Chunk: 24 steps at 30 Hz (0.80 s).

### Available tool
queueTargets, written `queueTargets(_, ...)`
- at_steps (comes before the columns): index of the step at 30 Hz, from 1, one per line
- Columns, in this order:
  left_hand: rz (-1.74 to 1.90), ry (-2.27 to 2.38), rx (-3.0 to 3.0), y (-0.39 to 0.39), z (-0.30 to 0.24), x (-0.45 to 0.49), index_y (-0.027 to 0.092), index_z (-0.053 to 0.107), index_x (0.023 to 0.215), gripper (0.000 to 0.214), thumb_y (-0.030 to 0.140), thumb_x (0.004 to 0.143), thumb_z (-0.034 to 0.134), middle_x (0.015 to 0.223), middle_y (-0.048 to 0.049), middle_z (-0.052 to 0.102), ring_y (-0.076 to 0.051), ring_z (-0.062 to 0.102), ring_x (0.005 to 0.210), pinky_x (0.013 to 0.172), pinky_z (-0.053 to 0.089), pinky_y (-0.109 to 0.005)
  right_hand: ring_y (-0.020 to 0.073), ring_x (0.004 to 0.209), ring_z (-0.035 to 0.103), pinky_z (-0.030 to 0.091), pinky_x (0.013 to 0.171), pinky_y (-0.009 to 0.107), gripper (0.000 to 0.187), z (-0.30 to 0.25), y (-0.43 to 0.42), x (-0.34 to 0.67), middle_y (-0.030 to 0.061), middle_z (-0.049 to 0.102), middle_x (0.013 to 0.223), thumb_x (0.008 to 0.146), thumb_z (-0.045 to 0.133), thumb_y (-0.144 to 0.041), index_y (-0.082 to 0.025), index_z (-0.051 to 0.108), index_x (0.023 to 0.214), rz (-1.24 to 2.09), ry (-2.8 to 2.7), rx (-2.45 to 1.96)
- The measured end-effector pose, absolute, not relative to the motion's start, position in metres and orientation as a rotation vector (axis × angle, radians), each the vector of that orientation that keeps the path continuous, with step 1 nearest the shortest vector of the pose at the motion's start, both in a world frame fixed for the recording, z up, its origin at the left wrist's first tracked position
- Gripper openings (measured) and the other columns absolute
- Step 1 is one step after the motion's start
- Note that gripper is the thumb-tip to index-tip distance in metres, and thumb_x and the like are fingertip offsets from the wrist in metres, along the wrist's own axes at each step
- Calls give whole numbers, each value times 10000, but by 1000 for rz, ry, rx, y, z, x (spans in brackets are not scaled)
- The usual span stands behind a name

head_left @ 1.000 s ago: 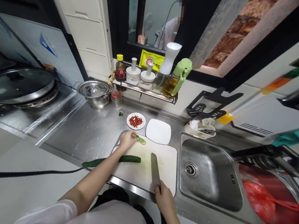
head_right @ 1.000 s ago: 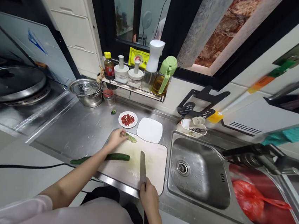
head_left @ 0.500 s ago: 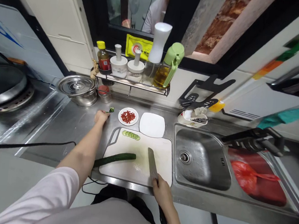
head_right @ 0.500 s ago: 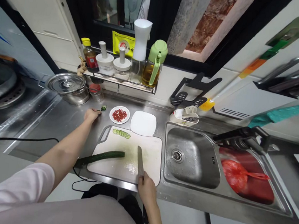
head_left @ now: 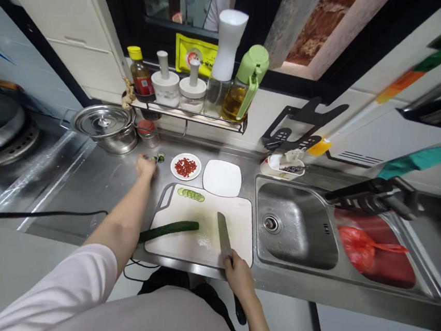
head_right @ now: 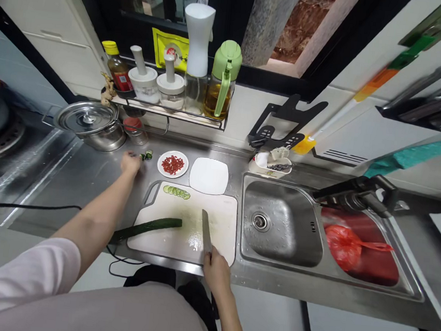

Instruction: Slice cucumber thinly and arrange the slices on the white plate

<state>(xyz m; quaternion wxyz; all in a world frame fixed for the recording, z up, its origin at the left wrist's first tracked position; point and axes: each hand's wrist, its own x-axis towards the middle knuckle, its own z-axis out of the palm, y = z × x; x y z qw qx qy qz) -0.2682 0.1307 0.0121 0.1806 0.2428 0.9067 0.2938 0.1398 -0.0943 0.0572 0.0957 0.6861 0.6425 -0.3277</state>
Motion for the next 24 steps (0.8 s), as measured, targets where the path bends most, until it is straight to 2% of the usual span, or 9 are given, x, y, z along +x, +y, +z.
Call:
queueTargets(4, 1047, 2590, 619, 109, 21, -234, 202, 489, 1231, 367, 304, 879, 520, 1030, -56, 678, -190, 632, 970, 872, 452, -308, 208, 940, 655, 350, 701, 260, 317, 58, -89, 135, 83, 723, 997, 966, 333, -260, -186, 606, 1109, -962, 1941, 1981)
queueTargets(8, 1207, 2365, 945, 63, 25, -181, 181, 519, 1210, 338, 315, 907, 454, 1000, -47, 659, -143, 622, 875, 795, 470, -240, 210, 947, 652, 345, 690, 260, 325, 59, -84, 129, 88, 722, 1007, 973, 341, -282, -195, 601, 1148, -952, 1945, 1949)
queueTargets(11, 1042, 2070, 1380, 13, 25, -144, 188, 609, 1083, 276, 345, 915, 455, 983, -56, 659, -156, 608, 865, 810, 480, -270, 208, 945, 648, 342, 683, 258, 328, 62, -82, 124, 90, 719, 1010, 978, 343, -288, -195, 589, 1173, -973, 1947, 1937)
queueTargets(13, 885, 1839, 1707, -18, 25, -129, 210, 656, 998, 243, 356, 911, 482, 1026, -61, 660, -180, 594, 957, 886, 466, -307, 212, 938, 646, 338, 673, 261, 328, 65, -82, 119, 97, 716, 1007, 981, 341, -294, -187, 590, 1166, -985, 1950, 1939)
queueTargets(15, 709, 1653, 1948, -41, 26, -123, 241, 672, 1033, 241, 372, 898, 522, 1065, -56, 658, -201, 570, 1047, 941, 442, -338, 216, 927, 644, 333, 664, 264, 322, 67, -83, 115, 99, 713, 998, 979, 339, -291, -180, 599, 1134, -991, 1960, 1934)
queueTargets(19, 437, 1522, 2135, -60, 24, -124, 294, 653, 1138, 308, 414, 862, 591, 1142, -40, 640, -212, 554, 1087, 970, 426, -364, 209, 909, 640, 330, 669, 258, 310, 68, -87, 108, 89, 708, 983, 968, 340, -273, -186, 602, 1110, -993, 1964, 1927)
queueTargets(24, 403, 1517, 2158, -64, 14, -129, 294, 627, 1211, 313, 345, 930, 500, 1160, -53, 629, -193, 560, 1088, 961, 441, -333, 216, 904, 644, 334, 665, 267, 311, 67, -92, 102, 100, 705, 978, 963, 329, -248, -176, 593, 1111, -1001, 1973, 1912)
